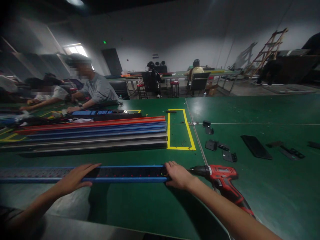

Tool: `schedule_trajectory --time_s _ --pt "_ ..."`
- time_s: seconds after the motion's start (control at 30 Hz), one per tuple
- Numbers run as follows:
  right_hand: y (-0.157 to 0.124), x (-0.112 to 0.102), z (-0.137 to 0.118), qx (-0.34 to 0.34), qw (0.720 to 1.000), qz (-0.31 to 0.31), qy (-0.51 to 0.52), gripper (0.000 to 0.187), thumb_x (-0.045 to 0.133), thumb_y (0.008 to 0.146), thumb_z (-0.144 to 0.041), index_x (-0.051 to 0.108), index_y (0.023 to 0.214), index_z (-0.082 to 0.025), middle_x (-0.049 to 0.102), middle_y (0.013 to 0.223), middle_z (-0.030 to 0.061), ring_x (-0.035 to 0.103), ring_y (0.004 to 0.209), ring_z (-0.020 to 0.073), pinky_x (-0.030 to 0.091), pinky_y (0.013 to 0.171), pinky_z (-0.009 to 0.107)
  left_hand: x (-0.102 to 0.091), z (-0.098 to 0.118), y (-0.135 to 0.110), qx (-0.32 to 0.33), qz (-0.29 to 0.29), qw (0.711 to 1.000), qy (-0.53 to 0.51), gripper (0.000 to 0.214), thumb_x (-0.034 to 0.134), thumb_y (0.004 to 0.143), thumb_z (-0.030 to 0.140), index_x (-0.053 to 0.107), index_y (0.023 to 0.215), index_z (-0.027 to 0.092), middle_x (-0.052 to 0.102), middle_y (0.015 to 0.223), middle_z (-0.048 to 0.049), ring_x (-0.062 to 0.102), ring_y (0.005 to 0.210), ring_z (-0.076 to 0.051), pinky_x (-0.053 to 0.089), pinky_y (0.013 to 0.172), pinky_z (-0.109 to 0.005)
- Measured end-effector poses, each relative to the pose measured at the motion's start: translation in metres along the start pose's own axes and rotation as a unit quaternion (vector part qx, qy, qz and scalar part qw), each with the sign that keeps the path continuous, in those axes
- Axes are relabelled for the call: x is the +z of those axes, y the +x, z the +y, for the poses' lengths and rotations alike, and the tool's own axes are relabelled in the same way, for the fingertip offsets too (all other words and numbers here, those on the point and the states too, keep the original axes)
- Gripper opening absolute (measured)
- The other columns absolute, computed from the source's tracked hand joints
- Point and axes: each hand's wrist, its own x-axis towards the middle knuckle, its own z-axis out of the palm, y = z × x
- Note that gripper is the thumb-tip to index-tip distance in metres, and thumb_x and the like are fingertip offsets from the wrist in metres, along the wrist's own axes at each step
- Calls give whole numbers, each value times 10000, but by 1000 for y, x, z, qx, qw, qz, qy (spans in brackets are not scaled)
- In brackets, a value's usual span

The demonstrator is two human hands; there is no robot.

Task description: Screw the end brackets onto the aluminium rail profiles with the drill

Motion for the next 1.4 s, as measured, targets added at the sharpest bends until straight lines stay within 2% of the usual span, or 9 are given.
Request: schedule_trajectory --time_s 0.17,0.33,0.53,0.77,1.0,1.23,1.4 --pt "-1 6 4 -2 999 8 52 581 805 769 -208 578 1297 -125 651 1275 205 636 1166 328 521 1015 457 5 -10 -3 -21 -29 999 -3 693 639 916 579 527 1530 278 631 1460 -141 603 1314 -347 465 1095 -461" --pt "7 8 3 -19 999 22 38 608 755 780 -164 556 1351 -110 667 1266 210 636 1161 339 522 1013 478 9 -17 -5 -40 -27 999 6 663 670 896 455 531 1526 304 634 1453 -122 600 1304 -340 455 1100 -460" --pt "33 4 -1 -37 999 17 17 547 753 772 -182 582 1287 -114 692 1212 201 655 1111 325 532 963 456 0 -28 -1 -64 -30 997 -9 676 689 874 435 544 1517 286 632 1460 -124 602 1311 -346 465 1107 -455" --pt "72 -3 10 -75 995 59 9 475 725 730 -201 617 1187 -127 708 1113 188 669 1019 333 513 863 443 -10 -50 15 -80 -23 996 -19 682 672 879 519 552 1507 282 620 1483 -128 593 1340 -359 468 1124 -478" --pt "104 -9 4 -58 998 7 -20 466 759 754 -196 624 1184 -80 703 1152 221 676 1059 346 514 891 429 -6 -70 21 -107 -24 994 -27 695 689 856 483 566 1493 235 607 1488 -164 584 1355 -381 464 1136 -515" --pt "118 -14 -13 -55 998 -29 -30 527 796 794 -242 611 1252 -58 690 1222 234 660 1142 338 501 980 410 -11 -76 16 -135 -39 990 -25 712 700 818 434 559 1490 246 582 1521 -146 557 1391 -374 439 1162 -518" --pt "126 -6 -17 -49 997 -30 -46 598 818 791 -255 610 1303 -29 687 1251 257 656 1176 371 509 1024 455 -17 -73 23 -175 -61 983 10 807 720 742 370 539 1511 205 550 1546 -169 517 1431 -368 406 1195 -492"
